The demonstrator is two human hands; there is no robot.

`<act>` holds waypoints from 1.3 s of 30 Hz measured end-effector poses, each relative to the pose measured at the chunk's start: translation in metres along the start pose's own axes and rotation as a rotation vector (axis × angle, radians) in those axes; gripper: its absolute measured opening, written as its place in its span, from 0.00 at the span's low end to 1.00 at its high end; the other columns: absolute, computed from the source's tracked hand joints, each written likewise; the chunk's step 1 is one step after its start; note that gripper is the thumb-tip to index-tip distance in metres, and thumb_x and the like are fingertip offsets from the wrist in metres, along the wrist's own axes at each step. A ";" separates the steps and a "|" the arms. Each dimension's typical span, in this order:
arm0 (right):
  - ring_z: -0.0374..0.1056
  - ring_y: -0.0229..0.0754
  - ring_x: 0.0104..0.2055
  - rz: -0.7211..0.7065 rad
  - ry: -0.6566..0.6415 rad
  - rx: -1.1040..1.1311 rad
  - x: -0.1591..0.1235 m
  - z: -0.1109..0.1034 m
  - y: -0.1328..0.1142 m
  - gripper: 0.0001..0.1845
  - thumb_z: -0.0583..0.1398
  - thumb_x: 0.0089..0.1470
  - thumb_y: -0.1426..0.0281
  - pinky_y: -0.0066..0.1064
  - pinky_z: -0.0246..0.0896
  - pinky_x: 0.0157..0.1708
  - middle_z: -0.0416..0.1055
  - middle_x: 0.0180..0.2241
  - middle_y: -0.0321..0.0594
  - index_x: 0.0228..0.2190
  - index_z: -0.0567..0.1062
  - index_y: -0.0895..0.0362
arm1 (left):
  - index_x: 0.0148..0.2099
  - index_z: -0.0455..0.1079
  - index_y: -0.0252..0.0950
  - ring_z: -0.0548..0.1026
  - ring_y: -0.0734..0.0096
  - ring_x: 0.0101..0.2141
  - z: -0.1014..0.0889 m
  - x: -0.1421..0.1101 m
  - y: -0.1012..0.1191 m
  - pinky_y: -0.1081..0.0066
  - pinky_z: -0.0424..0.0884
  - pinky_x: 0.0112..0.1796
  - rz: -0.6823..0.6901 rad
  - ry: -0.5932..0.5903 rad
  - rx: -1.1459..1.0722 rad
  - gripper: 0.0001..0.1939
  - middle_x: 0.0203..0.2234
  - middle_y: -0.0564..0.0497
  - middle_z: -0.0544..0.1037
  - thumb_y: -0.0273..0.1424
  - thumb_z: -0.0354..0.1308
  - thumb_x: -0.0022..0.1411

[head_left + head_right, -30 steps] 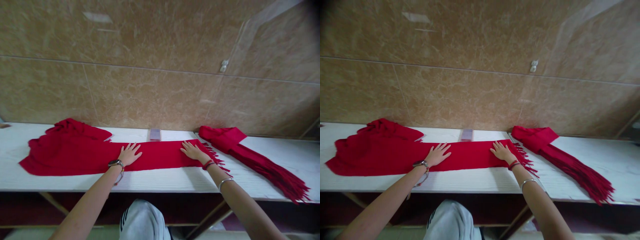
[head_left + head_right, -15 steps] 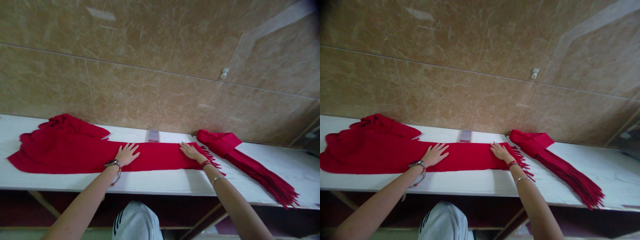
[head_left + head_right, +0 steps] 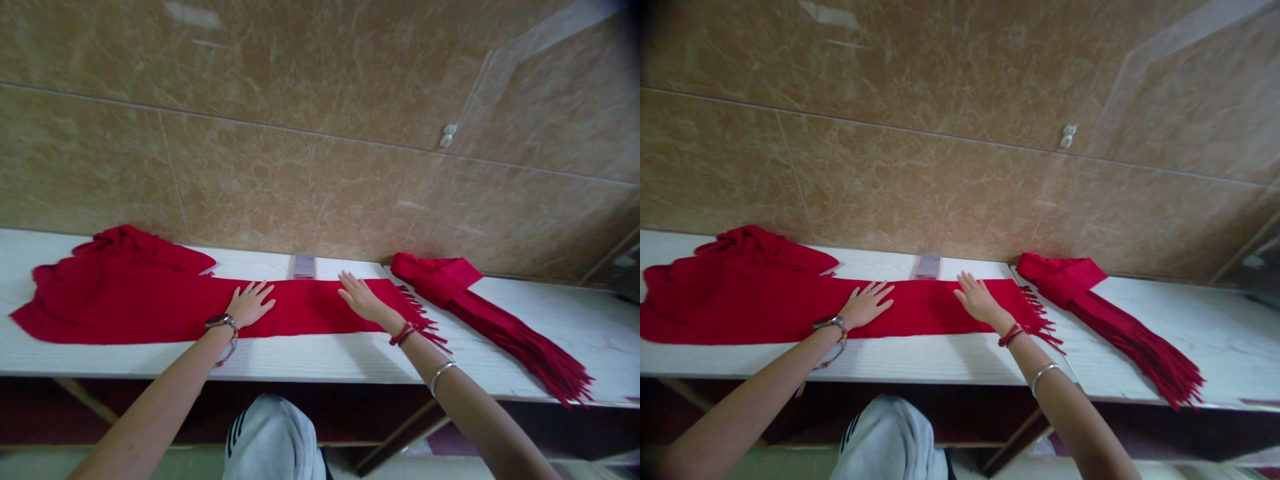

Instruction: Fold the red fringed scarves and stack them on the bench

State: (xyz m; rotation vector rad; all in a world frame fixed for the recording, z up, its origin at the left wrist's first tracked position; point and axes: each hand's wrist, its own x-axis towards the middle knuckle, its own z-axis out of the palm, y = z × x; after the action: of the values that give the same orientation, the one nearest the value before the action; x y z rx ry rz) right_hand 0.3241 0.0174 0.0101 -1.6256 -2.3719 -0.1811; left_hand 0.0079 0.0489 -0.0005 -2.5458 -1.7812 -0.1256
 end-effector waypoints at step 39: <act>0.42 0.51 0.62 -0.065 -0.195 -0.207 0.017 0.030 -0.007 0.24 0.42 0.61 0.66 0.57 0.48 0.52 0.47 0.61 0.48 0.58 0.55 0.55 | 0.62 0.50 0.47 0.43 0.59 0.61 -0.007 -0.014 0.005 0.51 0.41 0.57 0.223 0.093 -0.046 0.27 0.62 0.55 0.46 0.45 0.42 0.62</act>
State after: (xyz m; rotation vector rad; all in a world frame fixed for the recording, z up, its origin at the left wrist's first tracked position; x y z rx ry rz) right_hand 0.3073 0.0375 -0.0137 -1.7285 -2.6320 -0.3028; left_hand 0.0076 0.0336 0.0050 -2.6999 -1.4676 -0.2764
